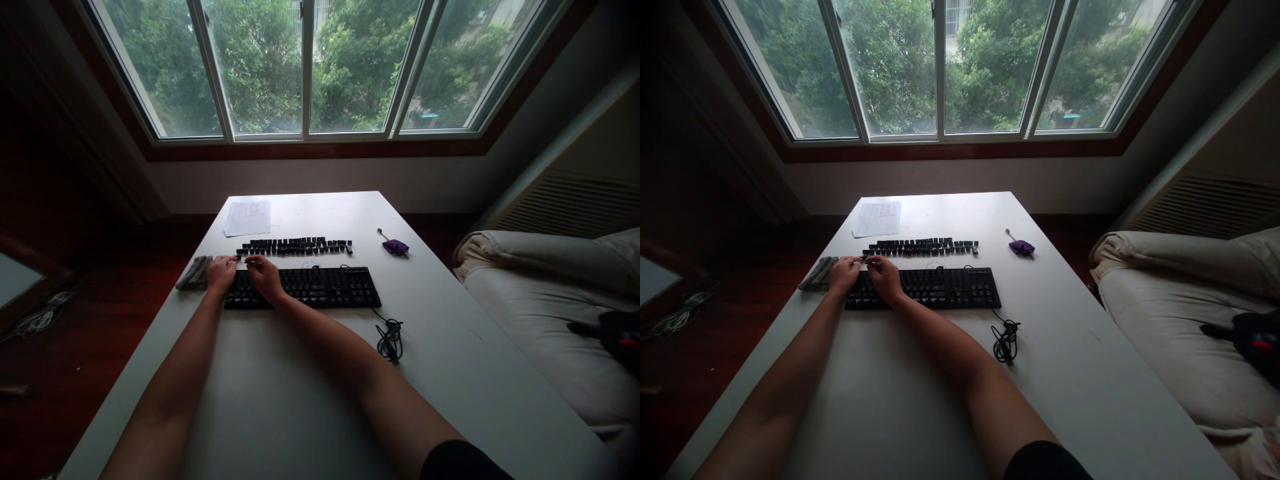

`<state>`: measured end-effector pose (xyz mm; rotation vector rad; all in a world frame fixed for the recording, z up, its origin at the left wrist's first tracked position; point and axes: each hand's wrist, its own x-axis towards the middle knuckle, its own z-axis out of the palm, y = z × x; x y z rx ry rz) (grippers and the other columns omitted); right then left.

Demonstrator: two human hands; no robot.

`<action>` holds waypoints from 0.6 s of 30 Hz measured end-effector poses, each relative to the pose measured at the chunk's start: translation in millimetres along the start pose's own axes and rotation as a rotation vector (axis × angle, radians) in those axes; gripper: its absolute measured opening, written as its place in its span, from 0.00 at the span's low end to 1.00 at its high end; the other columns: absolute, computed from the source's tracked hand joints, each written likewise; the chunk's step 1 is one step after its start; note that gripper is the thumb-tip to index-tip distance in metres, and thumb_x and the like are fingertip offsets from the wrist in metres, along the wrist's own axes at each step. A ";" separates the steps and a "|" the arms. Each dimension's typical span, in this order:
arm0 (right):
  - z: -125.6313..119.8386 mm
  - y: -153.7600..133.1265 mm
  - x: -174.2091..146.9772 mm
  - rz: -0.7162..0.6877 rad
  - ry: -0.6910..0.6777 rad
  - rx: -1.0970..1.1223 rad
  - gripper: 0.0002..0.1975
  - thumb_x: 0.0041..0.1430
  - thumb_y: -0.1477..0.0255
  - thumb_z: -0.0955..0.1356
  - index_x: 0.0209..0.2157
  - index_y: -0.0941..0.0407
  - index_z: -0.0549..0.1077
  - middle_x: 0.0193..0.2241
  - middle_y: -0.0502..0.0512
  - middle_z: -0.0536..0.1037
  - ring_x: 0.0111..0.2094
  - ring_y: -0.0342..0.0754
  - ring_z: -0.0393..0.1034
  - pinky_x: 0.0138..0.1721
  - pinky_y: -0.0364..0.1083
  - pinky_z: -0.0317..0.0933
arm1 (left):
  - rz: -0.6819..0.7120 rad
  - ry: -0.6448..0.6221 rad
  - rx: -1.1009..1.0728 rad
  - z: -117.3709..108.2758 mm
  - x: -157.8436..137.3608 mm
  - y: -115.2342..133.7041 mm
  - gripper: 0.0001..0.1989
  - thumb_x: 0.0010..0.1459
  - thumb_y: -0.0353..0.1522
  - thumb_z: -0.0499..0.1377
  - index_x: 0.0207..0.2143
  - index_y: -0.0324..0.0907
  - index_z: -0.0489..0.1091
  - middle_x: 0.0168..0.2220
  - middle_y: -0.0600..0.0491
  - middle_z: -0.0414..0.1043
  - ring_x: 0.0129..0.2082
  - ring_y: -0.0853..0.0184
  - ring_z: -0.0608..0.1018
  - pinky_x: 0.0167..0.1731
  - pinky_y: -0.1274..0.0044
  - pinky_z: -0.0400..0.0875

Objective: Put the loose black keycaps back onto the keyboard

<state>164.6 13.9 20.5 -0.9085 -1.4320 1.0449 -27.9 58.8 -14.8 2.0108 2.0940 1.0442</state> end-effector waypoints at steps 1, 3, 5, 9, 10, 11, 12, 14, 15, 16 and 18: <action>0.0 0.4 0.3 0.001 0.003 -0.006 0.11 0.61 0.64 0.66 0.42 0.52 0.77 0.28 0.50 0.77 0.30 0.47 0.73 0.33 0.43 0.66 | -0.002 -0.001 -0.001 0.2 0.0 -0.3 0.16 0.59 0.36 0.54 0.44 0.43 0.78 0.47 0.45 0.75 0.48 0.55 0.75 0.52 0.67 0.67; -0.1 1.2 0.8 0.007 0.010 -0.018 0.12 0.61 0.64 0.66 0.42 0.52 0.77 0.28 0.51 0.77 0.31 0.48 0.72 0.33 0.43 0.67 | -0.003 -0.004 0.003 0.6 0.1 -0.7 0.16 0.59 0.36 0.54 0.44 0.43 0.78 0.47 0.44 0.75 0.48 0.54 0.75 0.52 0.66 0.67; -0.3 1.5 0.9 0.006 0.013 -0.026 0.12 0.61 0.64 0.66 0.42 0.53 0.78 0.28 0.51 0.77 0.32 0.48 0.72 0.34 0.44 0.67 | 0.002 -0.005 0.014 1.0 0.3 -1.2 0.16 0.60 0.36 0.54 0.44 0.43 0.78 0.47 0.44 0.75 0.48 0.54 0.75 0.53 0.66 0.67; -0.6 2.1 0.7 -0.009 0.023 -0.032 0.12 0.62 0.64 0.66 0.42 0.53 0.78 0.29 0.51 0.78 0.32 0.48 0.73 0.35 0.44 0.67 | 0.010 0.000 0.032 2.0 1.0 -2.7 0.16 0.60 0.36 0.54 0.44 0.43 0.78 0.47 0.45 0.76 0.49 0.54 0.75 0.53 0.66 0.67; -0.6 2.4 0.6 -0.013 0.026 -0.033 0.12 0.62 0.64 0.66 0.42 0.53 0.78 0.29 0.51 0.78 0.32 0.48 0.73 0.35 0.44 0.67 | 0.011 0.002 0.033 2.2 1.2 -2.9 0.16 0.61 0.36 0.54 0.44 0.43 0.78 0.48 0.45 0.76 0.49 0.55 0.75 0.54 0.67 0.67; -0.5 2.8 0.6 -0.017 0.028 -0.034 0.12 0.62 0.64 0.66 0.42 0.53 0.78 0.30 0.51 0.78 0.32 0.48 0.73 0.35 0.44 0.67 | 0.015 0.004 0.035 2.4 1.3 -3.1 0.16 0.61 0.36 0.54 0.45 0.42 0.78 0.48 0.45 0.76 0.49 0.55 0.75 0.54 0.67 0.67; -0.4 3.2 0.7 -0.021 0.028 -0.037 0.12 0.62 0.64 0.65 0.42 0.53 0.77 0.30 0.51 0.78 0.32 0.48 0.73 0.35 0.44 0.67 | 0.017 0.004 0.038 2.4 1.3 -3.0 0.16 0.61 0.36 0.54 0.45 0.42 0.78 0.48 0.44 0.76 0.49 0.55 0.75 0.54 0.67 0.67; 0.0 4.3 1.0 -0.026 0.029 -0.041 0.12 0.62 0.64 0.65 0.42 0.53 0.77 0.30 0.51 0.78 0.32 0.47 0.72 0.35 0.43 0.67 | 0.013 -0.002 0.050 2.2 1.3 -2.6 0.17 0.61 0.37 0.53 0.46 0.42 0.78 0.48 0.45 0.76 0.49 0.55 0.75 0.54 0.67 0.67; 0.1 4.9 1.3 -0.027 0.029 -0.041 0.12 0.62 0.64 0.65 0.42 0.53 0.77 0.30 0.51 0.78 0.32 0.47 0.72 0.35 0.43 0.67 | 0.007 -0.008 0.056 2.0 1.2 -2.2 0.17 0.61 0.37 0.53 0.46 0.41 0.77 0.49 0.45 0.76 0.50 0.56 0.75 0.55 0.68 0.66; 0.3 5.4 1.6 -0.028 0.030 -0.041 0.12 0.62 0.64 0.65 0.42 0.53 0.77 0.30 0.51 0.78 0.32 0.47 0.73 0.35 0.43 0.67 | 0.000 -0.013 0.061 1.8 1.1 -1.8 0.18 0.62 0.37 0.53 0.46 0.41 0.77 0.49 0.45 0.76 0.50 0.56 0.75 0.55 0.68 0.66; 0.6 6.3 2.2 -0.028 0.028 -0.042 0.12 0.62 0.65 0.65 0.42 0.53 0.77 0.30 0.51 0.78 0.33 0.47 0.73 0.36 0.43 0.67 | -0.005 -0.015 0.066 1.6 0.9 -1.1 0.18 0.62 0.36 0.53 0.47 0.41 0.77 0.49 0.46 0.76 0.50 0.57 0.75 0.55 0.69 0.66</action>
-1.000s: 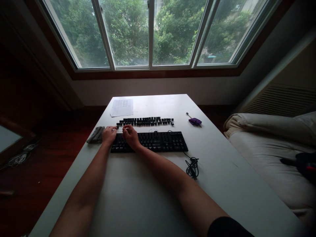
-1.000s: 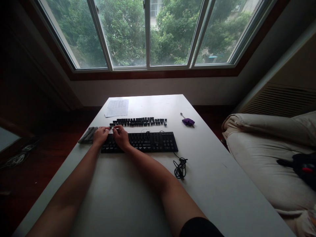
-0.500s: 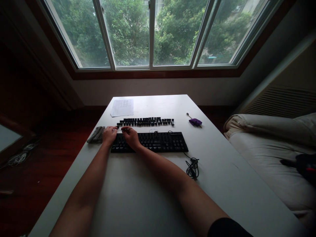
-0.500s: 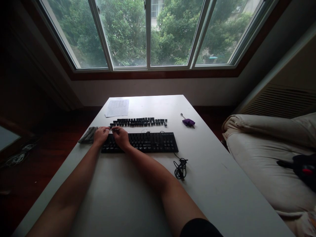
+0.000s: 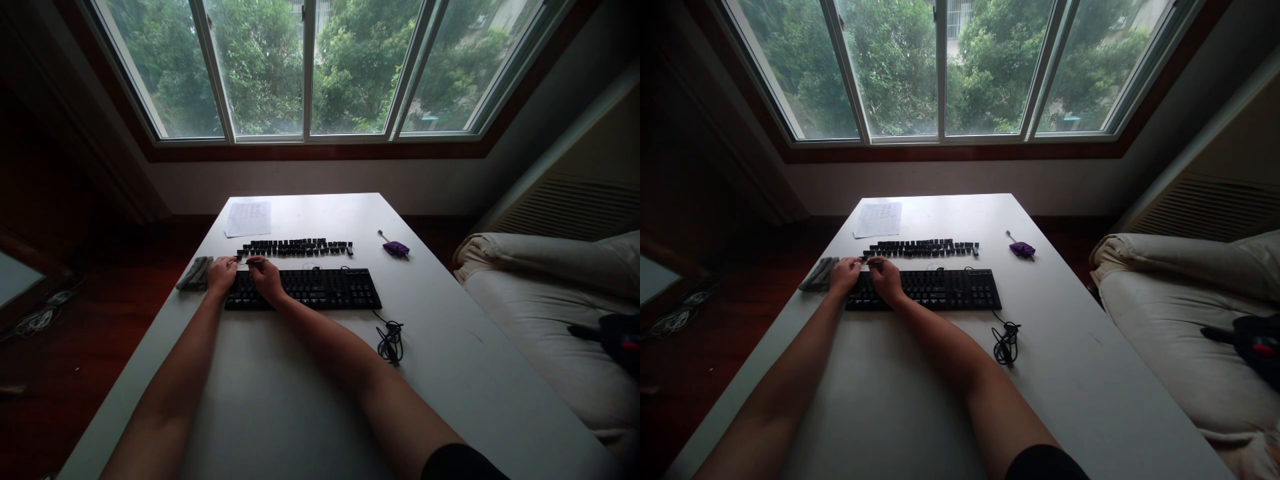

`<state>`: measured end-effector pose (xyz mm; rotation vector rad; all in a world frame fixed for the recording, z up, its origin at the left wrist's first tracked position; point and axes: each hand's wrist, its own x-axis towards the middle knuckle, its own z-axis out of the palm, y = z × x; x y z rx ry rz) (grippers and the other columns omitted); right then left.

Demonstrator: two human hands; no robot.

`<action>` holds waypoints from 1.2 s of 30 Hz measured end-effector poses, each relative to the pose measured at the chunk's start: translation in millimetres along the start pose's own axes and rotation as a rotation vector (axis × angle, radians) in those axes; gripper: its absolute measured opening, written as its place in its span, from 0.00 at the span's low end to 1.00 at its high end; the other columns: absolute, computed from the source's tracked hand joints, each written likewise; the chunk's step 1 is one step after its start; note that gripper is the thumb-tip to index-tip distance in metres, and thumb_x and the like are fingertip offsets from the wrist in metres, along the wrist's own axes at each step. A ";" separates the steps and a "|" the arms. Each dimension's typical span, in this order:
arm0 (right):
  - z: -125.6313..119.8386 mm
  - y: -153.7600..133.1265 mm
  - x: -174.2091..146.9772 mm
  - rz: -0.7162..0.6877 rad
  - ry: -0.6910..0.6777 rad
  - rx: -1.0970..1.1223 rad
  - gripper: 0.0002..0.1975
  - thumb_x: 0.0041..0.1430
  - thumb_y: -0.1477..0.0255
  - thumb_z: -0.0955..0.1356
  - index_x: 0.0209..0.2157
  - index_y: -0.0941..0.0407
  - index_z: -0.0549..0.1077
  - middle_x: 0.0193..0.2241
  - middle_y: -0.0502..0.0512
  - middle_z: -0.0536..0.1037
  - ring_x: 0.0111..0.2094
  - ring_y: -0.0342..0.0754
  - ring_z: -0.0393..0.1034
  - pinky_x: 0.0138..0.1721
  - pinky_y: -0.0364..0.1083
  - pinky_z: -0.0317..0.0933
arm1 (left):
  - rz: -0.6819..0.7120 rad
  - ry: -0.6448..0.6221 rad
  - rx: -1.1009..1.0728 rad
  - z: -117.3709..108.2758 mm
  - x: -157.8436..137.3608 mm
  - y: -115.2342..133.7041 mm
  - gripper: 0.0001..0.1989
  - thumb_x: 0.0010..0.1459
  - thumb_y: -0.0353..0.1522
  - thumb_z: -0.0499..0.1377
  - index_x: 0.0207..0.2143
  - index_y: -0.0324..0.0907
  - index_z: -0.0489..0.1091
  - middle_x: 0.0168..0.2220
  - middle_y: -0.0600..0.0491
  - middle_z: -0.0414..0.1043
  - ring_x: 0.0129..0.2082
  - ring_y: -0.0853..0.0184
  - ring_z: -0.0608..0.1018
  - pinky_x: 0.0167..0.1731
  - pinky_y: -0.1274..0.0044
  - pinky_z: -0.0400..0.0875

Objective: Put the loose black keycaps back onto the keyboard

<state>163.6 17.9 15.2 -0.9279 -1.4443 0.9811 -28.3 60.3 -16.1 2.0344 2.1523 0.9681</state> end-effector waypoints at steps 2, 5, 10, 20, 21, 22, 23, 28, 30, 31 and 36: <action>0.1 0.6 0.5 0.002 -0.002 -0.006 0.12 0.62 0.65 0.65 0.42 0.54 0.77 0.30 0.51 0.78 0.33 0.47 0.73 0.36 0.43 0.67 | 0.007 0.005 0.003 0.1 -0.1 0.2 0.18 0.62 0.36 0.53 0.47 0.41 0.77 0.49 0.46 0.76 0.50 0.57 0.75 0.55 0.69 0.66; -0.1 0.8 0.4 0.001 -0.001 -0.016 0.11 0.62 0.66 0.65 0.42 0.53 0.77 0.30 0.51 0.78 0.32 0.47 0.73 0.36 0.43 0.67 | 0.017 0.009 0.012 0.6 0.0 -0.2 0.18 0.62 0.36 0.53 0.47 0.41 0.77 0.49 0.46 0.77 0.50 0.57 0.76 0.55 0.68 0.67; -0.2 0.8 -0.5 -0.012 -0.002 -0.008 0.11 0.62 0.66 0.65 0.42 0.53 0.76 0.30 0.51 0.78 0.33 0.47 0.73 0.36 0.43 0.67 | 0.021 0.004 0.011 0.5 0.0 -0.1 0.18 0.62 0.36 0.53 0.48 0.41 0.77 0.51 0.46 0.77 0.52 0.57 0.76 0.56 0.69 0.67; -0.5 -0.2 -1.1 0.006 -0.018 0.000 0.12 0.62 0.67 0.63 0.44 0.54 0.75 0.28 0.50 0.77 0.30 0.46 0.72 0.34 0.43 0.66 | -0.002 0.009 -0.007 -1.0 -1.2 1.7 0.18 0.61 0.36 0.54 0.50 0.42 0.76 0.51 0.45 0.76 0.51 0.56 0.76 0.55 0.68 0.67; -0.5 -0.5 -1.2 0.009 -0.018 -0.001 0.12 0.62 0.68 0.63 0.44 0.54 0.75 0.28 0.50 0.77 0.30 0.45 0.72 0.34 0.43 0.66 | -0.003 0.010 -0.006 -1.0 -1.3 1.6 0.18 0.61 0.36 0.54 0.49 0.42 0.76 0.51 0.46 0.76 0.51 0.56 0.76 0.55 0.68 0.67; -0.6 -0.6 -1.2 0.010 -0.018 -0.003 0.13 0.62 0.68 0.63 0.44 0.54 0.75 0.28 0.50 0.77 0.29 0.45 0.72 0.34 0.43 0.66 | -0.001 0.011 -0.005 -0.8 -1.4 1.4 0.18 0.61 0.36 0.54 0.49 0.42 0.76 0.50 0.46 0.76 0.51 0.56 0.76 0.54 0.68 0.67; -0.7 -0.7 -1.1 0.012 -0.018 -0.006 0.13 0.61 0.68 0.63 0.44 0.54 0.75 0.28 0.49 0.76 0.29 0.45 0.72 0.34 0.43 0.66 | 0.003 0.013 -0.002 -0.6 -1.4 1.1 0.17 0.61 0.36 0.54 0.48 0.42 0.77 0.50 0.46 0.76 0.50 0.56 0.76 0.54 0.68 0.67; -1.1 -1.0 -0.5 0.000 -0.012 -0.007 0.13 0.61 0.68 0.64 0.44 0.53 0.76 0.28 0.50 0.77 0.30 0.46 0.72 0.35 0.43 0.66 | 0.031 0.003 0.014 0.8 -0.3 -0.8 0.16 0.62 0.36 0.53 0.45 0.42 0.78 0.48 0.46 0.77 0.49 0.56 0.76 0.54 0.68 0.68; -1.1 -1.1 -0.4 -0.005 -0.009 -0.003 0.12 0.61 0.68 0.64 0.43 0.53 0.77 0.28 0.50 0.77 0.31 0.46 0.72 0.35 0.43 0.66 | 0.032 0.000 0.020 1.2 0.0 -1.2 0.17 0.62 0.36 0.53 0.46 0.42 0.78 0.48 0.46 0.77 0.50 0.56 0.76 0.54 0.68 0.67; -1.1 -1.1 -0.4 -0.005 -0.008 -0.003 0.12 0.61 0.68 0.64 0.43 0.53 0.77 0.28 0.50 0.77 0.31 0.46 0.72 0.35 0.43 0.66 | 0.031 0.000 0.022 1.3 0.1 -1.3 0.17 0.62 0.36 0.53 0.46 0.42 0.78 0.48 0.46 0.77 0.50 0.56 0.76 0.54 0.68 0.67; -0.8 -0.4 -0.6 -0.009 -0.002 0.000 0.12 0.61 0.68 0.64 0.43 0.53 0.76 0.28 0.50 0.77 0.30 0.46 0.72 0.35 0.43 0.66 | 0.028 -0.002 0.023 0.6 0.1 -0.1 0.17 0.62 0.36 0.53 0.47 0.42 0.77 0.49 0.46 0.77 0.50 0.56 0.76 0.55 0.68 0.67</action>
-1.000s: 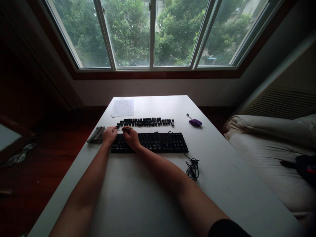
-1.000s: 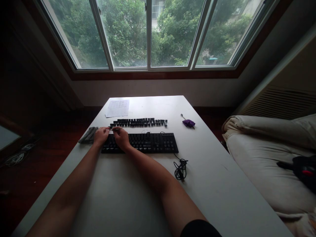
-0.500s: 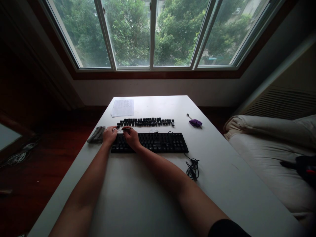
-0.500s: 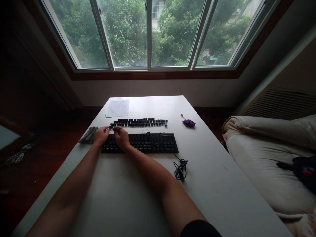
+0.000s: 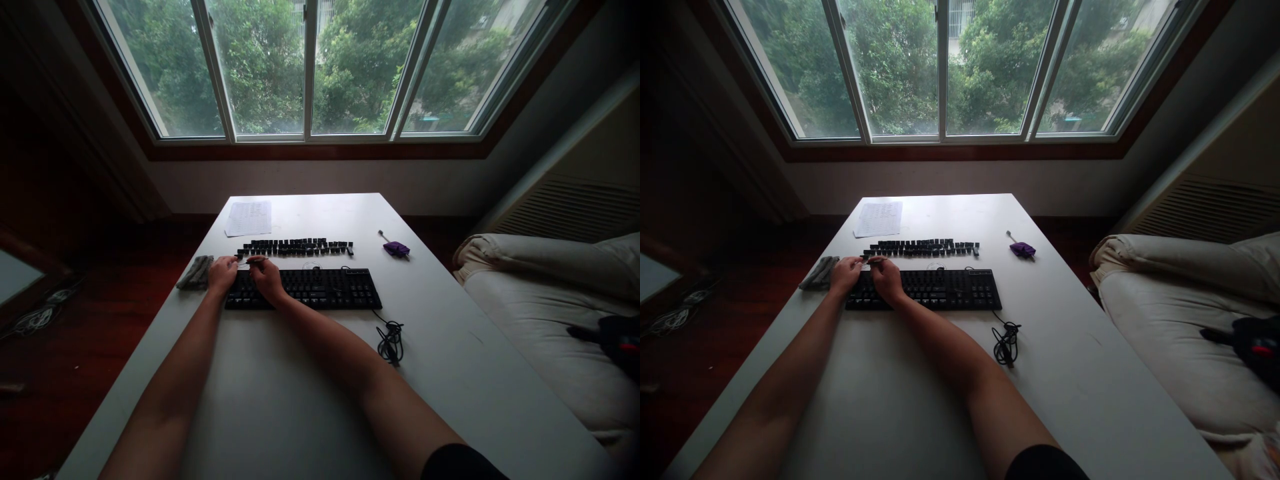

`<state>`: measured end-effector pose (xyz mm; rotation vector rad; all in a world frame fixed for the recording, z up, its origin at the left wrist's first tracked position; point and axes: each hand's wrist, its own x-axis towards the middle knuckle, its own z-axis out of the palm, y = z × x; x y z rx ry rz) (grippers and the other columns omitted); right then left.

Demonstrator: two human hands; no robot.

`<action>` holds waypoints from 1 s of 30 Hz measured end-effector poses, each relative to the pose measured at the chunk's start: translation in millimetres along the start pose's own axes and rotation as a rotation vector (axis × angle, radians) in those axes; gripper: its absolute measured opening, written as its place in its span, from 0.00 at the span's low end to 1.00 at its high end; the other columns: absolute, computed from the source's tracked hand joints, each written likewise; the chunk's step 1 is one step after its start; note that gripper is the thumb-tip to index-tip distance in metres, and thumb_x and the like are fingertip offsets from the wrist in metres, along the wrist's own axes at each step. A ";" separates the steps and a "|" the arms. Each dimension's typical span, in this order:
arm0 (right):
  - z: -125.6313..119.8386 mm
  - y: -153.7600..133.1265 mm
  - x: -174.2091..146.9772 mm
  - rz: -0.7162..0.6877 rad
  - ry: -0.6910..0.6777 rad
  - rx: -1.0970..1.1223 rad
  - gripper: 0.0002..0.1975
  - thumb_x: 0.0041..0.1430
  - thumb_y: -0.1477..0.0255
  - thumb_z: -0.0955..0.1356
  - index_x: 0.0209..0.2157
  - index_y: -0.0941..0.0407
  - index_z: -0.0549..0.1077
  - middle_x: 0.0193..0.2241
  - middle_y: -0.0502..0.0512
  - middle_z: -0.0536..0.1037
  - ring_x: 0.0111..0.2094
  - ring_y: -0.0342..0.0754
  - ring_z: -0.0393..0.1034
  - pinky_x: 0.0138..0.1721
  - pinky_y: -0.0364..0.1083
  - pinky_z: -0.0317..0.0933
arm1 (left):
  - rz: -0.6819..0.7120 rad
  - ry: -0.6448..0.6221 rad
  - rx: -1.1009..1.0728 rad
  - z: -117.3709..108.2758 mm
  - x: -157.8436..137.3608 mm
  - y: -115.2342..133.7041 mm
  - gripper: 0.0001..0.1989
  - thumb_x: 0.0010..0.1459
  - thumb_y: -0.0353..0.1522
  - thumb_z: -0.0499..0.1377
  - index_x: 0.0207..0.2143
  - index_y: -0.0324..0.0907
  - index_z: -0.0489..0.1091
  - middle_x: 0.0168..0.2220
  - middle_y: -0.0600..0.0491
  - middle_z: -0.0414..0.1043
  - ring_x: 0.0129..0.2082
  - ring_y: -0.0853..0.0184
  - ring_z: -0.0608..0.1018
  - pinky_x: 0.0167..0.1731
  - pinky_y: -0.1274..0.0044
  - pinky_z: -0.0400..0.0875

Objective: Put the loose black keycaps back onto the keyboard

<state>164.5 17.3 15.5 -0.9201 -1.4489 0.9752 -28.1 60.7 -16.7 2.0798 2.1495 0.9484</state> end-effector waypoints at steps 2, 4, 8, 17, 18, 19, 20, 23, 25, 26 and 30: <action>0.0 0.2 0.1 0.000 -0.001 0.002 0.12 0.62 0.68 0.64 0.43 0.53 0.76 0.28 0.49 0.76 0.30 0.46 0.72 0.35 0.43 0.65 | -0.008 -0.002 0.000 -0.2 0.0 0.4 0.17 0.62 0.36 0.53 0.48 0.42 0.77 0.49 0.46 0.77 0.51 0.56 0.76 0.55 0.68 0.67; -0.2 0.1 0.4 0.007 -0.001 -0.006 0.12 0.63 0.67 0.63 0.44 0.53 0.76 0.28 0.49 0.76 0.30 0.45 0.72 0.35 0.43 0.65 | -0.017 0.004 -0.001 0.1 0.1 0.6 0.18 0.62 0.36 0.53 0.49 0.41 0.77 0.50 0.46 0.77 0.51 0.56 0.76 0.56 0.68 0.67; -1.0 -1.4 0.8 0.012 0.002 -0.041 0.11 0.64 0.63 0.63 0.40 0.53 0.74 0.28 0.49 0.76 0.30 0.45 0.71 0.33 0.42 0.64 | -0.033 0.029 -0.022 0.7 0.0 1.4 0.19 0.62 0.37 0.52 0.50 0.41 0.75 0.51 0.45 0.76 0.51 0.56 0.76 0.55 0.68 0.67; -1.6 -10.8 -3.1 0.045 -0.068 -0.099 0.09 0.68 0.65 0.60 0.41 0.52 0.69 0.29 0.47 0.77 0.29 0.44 0.71 0.33 0.41 0.61 | -0.084 0.040 -0.136 -8.2 -1.9 11.0 0.18 0.62 0.34 0.52 0.50 0.41 0.75 0.50 0.46 0.77 0.47 0.60 0.78 0.53 0.70 0.70; -2.0 -12.2 -3.8 0.026 -0.088 -0.122 0.08 0.68 0.65 0.61 0.40 0.52 0.69 0.29 0.47 0.77 0.30 0.44 0.71 0.33 0.41 0.61 | -0.091 0.035 -0.149 -9.0 -2.2 11.8 0.18 0.62 0.34 0.52 0.50 0.41 0.75 0.50 0.47 0.77 0.47 0.60 0.78 0.52 0.71 0.70; -2.4 -13.5 -4.5 0.004 -0.105 -0.147 0.07 0.67 0.66 0.62 0.40 0.52 0.69 0.29 0.47 0.77 0.30 0.45 0.71 0.34 0.41 0.60 | -0.099 0.026 -0.159 -9.6 -2.4 12.4 0.18 0.62 0.34 0.52 0.50 0.42 0.75 0.49 0.47 0.78 0.46 0.60 0.78 0.51 0.71 0.70; -2.8 -14.7 -5.2 -0.017 -0.118 -0.171 0.07 0.67 0.66 0.62 0.40 0.52 0.70 0.29 0.47 0.77 0.31 0.45 0.71 0.34 0.41 0.60 | -0.108 0.016 -0.164 -10.0 -2.7 12.8 0.18 0.62 0.35 0.53 0.50 0.42 0.75 0.49 0.48 0.78 0.45 0.60 0.79 0.50 0.71 0.70; -3.4 -16.7 -6.5 -0.054 -0.132 -0.222 0.08 0.67 0.66 0.62 0.40 0.52 0.71 0.30 0.48 0.77 0.31 0.45 0.70 0.34 0.41 0.59 | -0.127 -0.008 -0.159 -10.3 -3.5 13.3 0.18 0.62 0.36 0.54 0.51 0.44 0.74 0.46 0.49 0.79 0.42 0.60 0.79 0.47 0.71 0.71; -3.1 -16.6 -6.7 -0.069 -0.134 -0.234 0.09 0.67 0.66 0.62 0.41 0.52 0.72 0.29 0.48 0.76 0.31 0.45 0.69 0.33 0.41 0.58 | -0.128 -0.013 -0.154 -10.2 -3.6 13.0 0.18 0.62 0.37 0.54 0.51 0.45 0.74 0.45 0.50 0.80 0.42 0.60 0.79 0.46 0.71 0.71; -2.8 -16.3 -6.6 -0.076 -0.135 -0.239 0.09 0.67 0.66 0.62 0.41 0.52 0.72 0.29 0.48 0.76 0.30 0.45 0.68 0.33 0.41 0.57 | -0.126 -0.014 -0.154 -10.1 -3.4 12.7 0.18 0.62 0.37 0.54 0.51 0.45 0.74 0.45 0.50 0.80 0.42 0.60 0.79 0.46 0.71 0.71; -1.6 -15.0 -6.4 -0.094 -0.146 -0.276 0.08 0.66 0.66 0.64 0.39 0.53 0.73 0.29 0.48 0.75 0.30 0.45 0.67 0.33 0.41 0.57 | -0.121 -0.024 -0.179 -9.7 -2.4 11.2 0.18 0.62 0.35 0.53 0.52 0.46 0.74 0.46 0.52 0.80 0.44 0.60 0.79 0.48 0.71 0.70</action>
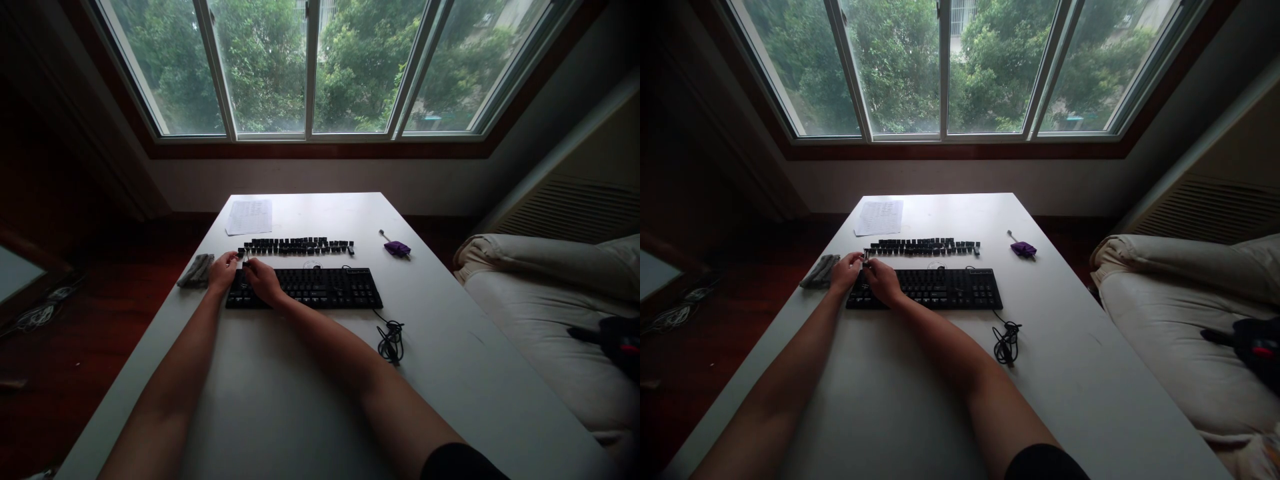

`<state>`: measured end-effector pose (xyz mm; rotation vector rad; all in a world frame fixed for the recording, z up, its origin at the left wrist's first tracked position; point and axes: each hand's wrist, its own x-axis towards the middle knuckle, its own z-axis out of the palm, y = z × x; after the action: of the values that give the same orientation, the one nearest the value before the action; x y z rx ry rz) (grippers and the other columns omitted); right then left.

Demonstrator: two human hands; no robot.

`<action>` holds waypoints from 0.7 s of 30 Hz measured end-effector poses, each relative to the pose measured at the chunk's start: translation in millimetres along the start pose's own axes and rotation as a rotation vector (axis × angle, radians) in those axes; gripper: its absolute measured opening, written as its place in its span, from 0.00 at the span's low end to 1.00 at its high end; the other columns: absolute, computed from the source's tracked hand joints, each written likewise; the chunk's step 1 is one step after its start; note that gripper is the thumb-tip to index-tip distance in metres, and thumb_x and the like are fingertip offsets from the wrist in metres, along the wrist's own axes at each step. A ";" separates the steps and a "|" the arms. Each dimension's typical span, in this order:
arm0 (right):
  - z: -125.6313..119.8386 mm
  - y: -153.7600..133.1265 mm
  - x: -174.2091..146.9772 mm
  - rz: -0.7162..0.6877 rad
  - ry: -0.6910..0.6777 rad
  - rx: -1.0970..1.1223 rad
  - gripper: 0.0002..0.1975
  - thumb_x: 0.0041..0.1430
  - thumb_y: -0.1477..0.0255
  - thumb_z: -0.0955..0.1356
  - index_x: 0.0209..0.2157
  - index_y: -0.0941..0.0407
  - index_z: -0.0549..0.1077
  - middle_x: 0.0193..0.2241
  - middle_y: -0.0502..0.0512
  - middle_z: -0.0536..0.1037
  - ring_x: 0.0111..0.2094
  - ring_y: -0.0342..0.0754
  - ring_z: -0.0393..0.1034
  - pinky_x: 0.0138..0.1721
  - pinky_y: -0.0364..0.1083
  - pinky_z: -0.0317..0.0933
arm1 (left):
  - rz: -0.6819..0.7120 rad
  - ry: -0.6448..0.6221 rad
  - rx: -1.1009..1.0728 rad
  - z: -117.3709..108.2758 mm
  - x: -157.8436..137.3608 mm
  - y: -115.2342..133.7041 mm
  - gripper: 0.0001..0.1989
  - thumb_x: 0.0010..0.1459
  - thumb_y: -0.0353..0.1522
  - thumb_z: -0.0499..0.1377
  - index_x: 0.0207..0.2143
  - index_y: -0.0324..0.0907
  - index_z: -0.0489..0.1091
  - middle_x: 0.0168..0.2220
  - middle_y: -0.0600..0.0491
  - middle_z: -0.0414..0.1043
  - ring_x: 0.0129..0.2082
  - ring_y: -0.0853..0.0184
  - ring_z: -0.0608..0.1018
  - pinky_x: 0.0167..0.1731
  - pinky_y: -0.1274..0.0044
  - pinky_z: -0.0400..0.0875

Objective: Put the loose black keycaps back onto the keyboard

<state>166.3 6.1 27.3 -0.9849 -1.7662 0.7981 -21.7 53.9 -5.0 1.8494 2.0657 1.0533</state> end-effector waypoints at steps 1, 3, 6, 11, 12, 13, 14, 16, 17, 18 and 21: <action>0.2 0.1 0.0 -0.003 -0.006 -0.010 0.08 0.66 0.66 0.64 0.39 0.53 0.74 0.29 0.49 0.75 0.30 0.45 0.66 0.34 0.41 0.57 | -0.003 -0.002 -0.007 0.0 0.3 -0.4 0.18 0.62 0.34 0.52 0.52 0.47 0.74 0.46 0.53 0.80 0.45 0.60 0.79 0.49 0.71 0.70; 0.7 0.3 0.0 -0.012 -0.019 -0.024 0.07 0.65 0.67 0.65 0.39 0.53 0.74 0.30 0.49 0.76 0.31 0.45 0.66 0.34 0.41 0.57 | -0.012 -0.004 -0.016 -0.1 0.7 -0.8 0.18 0.63 0.33 0.51 0.52 0.47 0.74 0.46 0.53 0.80 0.47 0.60 0.79 0.50 0.71 0.69; 1.5 1.1 0.1 -0.028 -0.025 -0.036 0.07 0.65 0.68 0.65 0.39 0.53 0.74 0.30 0.49 0.76 0.31 0.45 0.67 0.34 0.41 0.56 | -0.023 -0.008 -0.020 -0.3 0.7 -0.5 0.19 0.63 0.32 0.51 0.52 0.47 0.74 0.46 0.53 0.80 0.49 0.60 0.79 0.51 0.71 0.69; 2.7 2.4 0.6 -0.037 -0.031 -0.072 0.06 0.64 0.68 0.66 0.39 0.52 0.75 0.31 0.49 0.76 0.31 0.46 0.67 0.34 0.41 0.56 | -0.024 -0.003 -0.008 -1.5 -0.1 2.1 0.18 0.63 0.33 0.51 0.51 0.46 0.74 0.48 0.52 0.80 0.50 0.59 0.78 0.51 0.71 0.69; 2.7 2.4 0.7 -0.039 -0.037 -0.074 0.06 0.65 0.68 0.66 0.40 0.52 0.75 0.31 0.49 0.76 0.31 0.46 0.67 0.34 0.41 0.56 | -0.024 -0.004 -0.005 -1.8 -0.3 2.6 0.18 0.63 0.32 0.51 0.51 0.46 0.75 0.48 0.52 0.80 0.50 0.59 0.78 0.50 0.71 0.69; 2.7 2.5 0.7 -0.043 -0.044 -0.074 0.07 0.65 0.67 0.66 0.40 0.52 0.75 0.31 0.49 0.76 0.32 0.46 0.67 0.34 0.41 0.56 | -0.023 -0.004 -0.003 -2.0 -0.4 2.9 0.18 0.63 0.32 0.51 0.51 0.46 0.75 0.48 0.51 0.80 0.50 0.58 0.78 0.50 0.71 0.69; 2.6 2.5 0.8 -0.047 -0.051 -0.072 0.07 0.65 0.67 0.66 0.40 0.52 0.75 0.31 0.49 0.76 0.32 0.45 0.67 0.34 0.41 0.56 | -0.023 -0.005 -0.001 -2.0 -0.4 3.0 0.18 0.63 0.32 0.51 0.51 0.46 0.75 0.48 0.51 0.80 0.50 0.58 0.78 0.50 0.71 0.69; 2.4 2.5 0.9 -0.059 -0.064 -0.065 0.07 0.65 0.67 0.66 0.40 0.52 0.75 0.31 0.49 0.76 0.31 0.45 0.67 0.34 0.41 0.56 | -0.024 -0.009 0.004 -1.9 -0.2 2.7 0.18 0.63 0.33 0.51 0.51 0.46 0.75 0.48 0.51 0.80 0.50 0.58 0.78 0.50 0.70 0.69; 2.3 2.6 1.0 -0.066 -0.066 -0.061 0.07 0.65 0.68 0.66 0.40 0.52 0.75 0.31 0.49 0.76 0.31 0.45 0.67 0.34 0.41 0.56 | -0.023 -0.012 0.005 -1.6 0.1 2.3 0.18 0.64 0.33 0.50 0.51 0.46 0.75 0.48 0.51 0.80 0.50 0.58 0.78 0.50 0.70 0.69; 2.2 2.5 1.1 -0.071 -0.067 -0.059 0.07 0.65 0.68 0.66 0.40 0.52 0.75 0.31 0.49 0.76 0.31 0.45 0.67 0.34 0.41 0.56 | -0.020 -0.015 0.004 -1.3 0.3 1.7 0.18 0.64 0.33 0.50 0.51 0.46 0.75 0.48 0.51 0.80 0.50 0.58 0.78 0.50 0.70 0.69; 2.0 1.8 1.0 -0.072 -0.078 -0.072 0.06 0.65 0.68 0.66 0.39 0.52 0.75 0.31 0.49 0.76 0.31 0.45 0.66 0.34 0.41 0.55 | -0.012 -0.025 -0.002 -0.4 1.1 0.1 0.18 0.64 0.34 0.50 0.51 0.46 0.74 0.48 0.51 0.80 0.50 0.59 0.78 0.50 0.71 0.69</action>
<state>164.7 7.6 25.4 -0.9429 -1.8985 0.7403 -22.0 54.7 -4.2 1.8378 2.0583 1.0233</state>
